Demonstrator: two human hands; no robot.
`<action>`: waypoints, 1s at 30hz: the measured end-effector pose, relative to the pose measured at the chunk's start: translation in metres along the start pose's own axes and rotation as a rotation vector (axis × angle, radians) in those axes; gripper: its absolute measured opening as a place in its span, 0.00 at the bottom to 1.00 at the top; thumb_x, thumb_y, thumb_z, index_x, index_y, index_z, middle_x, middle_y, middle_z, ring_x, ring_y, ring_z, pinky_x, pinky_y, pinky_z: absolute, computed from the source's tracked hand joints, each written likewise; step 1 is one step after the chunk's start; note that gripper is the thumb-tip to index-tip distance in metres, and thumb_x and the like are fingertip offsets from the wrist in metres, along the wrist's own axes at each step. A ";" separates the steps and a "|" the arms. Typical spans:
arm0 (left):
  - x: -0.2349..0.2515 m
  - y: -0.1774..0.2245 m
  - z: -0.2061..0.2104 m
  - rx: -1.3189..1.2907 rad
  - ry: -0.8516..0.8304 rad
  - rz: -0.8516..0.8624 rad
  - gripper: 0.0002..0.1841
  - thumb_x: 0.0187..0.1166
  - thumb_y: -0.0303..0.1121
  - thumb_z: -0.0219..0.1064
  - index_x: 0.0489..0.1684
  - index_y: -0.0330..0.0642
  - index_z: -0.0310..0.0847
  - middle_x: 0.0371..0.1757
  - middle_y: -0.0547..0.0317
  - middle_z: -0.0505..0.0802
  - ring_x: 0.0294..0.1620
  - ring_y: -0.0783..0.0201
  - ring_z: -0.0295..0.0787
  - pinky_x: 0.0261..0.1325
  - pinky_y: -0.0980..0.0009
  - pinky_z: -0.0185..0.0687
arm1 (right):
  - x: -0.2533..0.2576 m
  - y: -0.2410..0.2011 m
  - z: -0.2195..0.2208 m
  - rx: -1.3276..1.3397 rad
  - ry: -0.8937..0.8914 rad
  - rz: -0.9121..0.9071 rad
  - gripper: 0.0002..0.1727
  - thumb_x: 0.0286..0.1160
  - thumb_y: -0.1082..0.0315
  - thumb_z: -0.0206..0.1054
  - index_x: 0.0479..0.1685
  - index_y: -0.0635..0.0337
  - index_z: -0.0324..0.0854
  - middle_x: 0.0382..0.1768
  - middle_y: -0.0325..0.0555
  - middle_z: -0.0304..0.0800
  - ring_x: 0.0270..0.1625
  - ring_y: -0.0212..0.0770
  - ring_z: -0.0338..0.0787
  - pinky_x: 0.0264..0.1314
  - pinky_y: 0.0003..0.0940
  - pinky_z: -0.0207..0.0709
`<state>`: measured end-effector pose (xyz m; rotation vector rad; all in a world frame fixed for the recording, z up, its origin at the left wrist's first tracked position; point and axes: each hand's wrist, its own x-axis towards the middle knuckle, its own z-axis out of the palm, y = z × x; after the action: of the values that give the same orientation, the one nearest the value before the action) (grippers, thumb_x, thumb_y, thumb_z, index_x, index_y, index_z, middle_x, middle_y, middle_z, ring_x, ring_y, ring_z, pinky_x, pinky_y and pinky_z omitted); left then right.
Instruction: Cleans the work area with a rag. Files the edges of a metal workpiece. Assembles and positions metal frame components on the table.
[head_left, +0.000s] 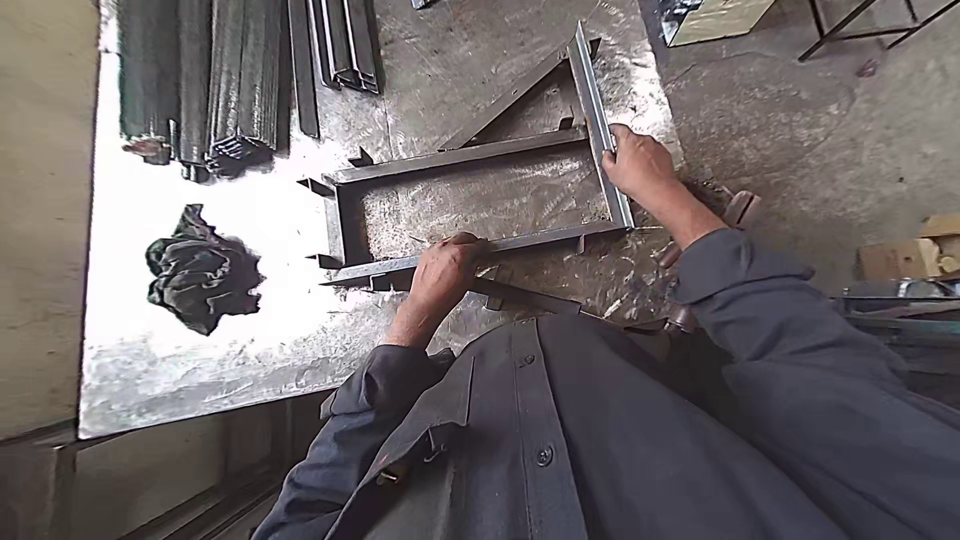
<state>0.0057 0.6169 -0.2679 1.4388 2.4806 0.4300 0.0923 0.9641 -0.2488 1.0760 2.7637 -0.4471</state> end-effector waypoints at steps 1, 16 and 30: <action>0.001 0.001 -0.001 0.005 -0.005 0.002 0.13 0.85 0.29 0.63 0.57 0.50 0.93 0.57 0.53 0.95 0.55 0.48 0.94 0.58 0.42 0.87 | 0.001 0.000 0.000 -0.001 -0.004 0.000 0.30 0.85 0.55 0.56 0.86 0.50 0.67 0.58 0.64 0.90 0.60 0.69 0.90 0.54 0.71 0.79; 0.004 0.010 0.000 -0.018 -0.016 0.000 0.15 0.86 0.27 0.61 0.62 0.49 0.92 0.62 0.54 0.95 0.57 0.48 0.95 0.59 0.39 0.87 | 0.006 -0.005 -0.001 0.008 0.011 0.036 0.30 0.85 0.55 0.55 0.87 0.47 0.67 0.58 0.63 0.91 0.61 0.67 0.90 0.54 0.70 0.79; 0.004 0.012 0.001 -0.003 -0.063 -0.107 0.16 0.87 0.32 0.60 0.65 0.54 0.91 0.65 0.56 0.95 0.60 0.46 0.94 0.62 0.39 0.85 | 0.002 -0.007 -0.003 -0.034 0.002 0.043 0.30 0.87 0.54 0.54 0.88 0.45 0.64 0.56 0.63 0.91 0.58 0.68 0.91 0.52 0.69 0.80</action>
<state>0.0137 0.6260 -0.2652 1.2907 2.4911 0.3623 0.0857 0.9613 -0.2452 1.1264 2.7337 -0.3925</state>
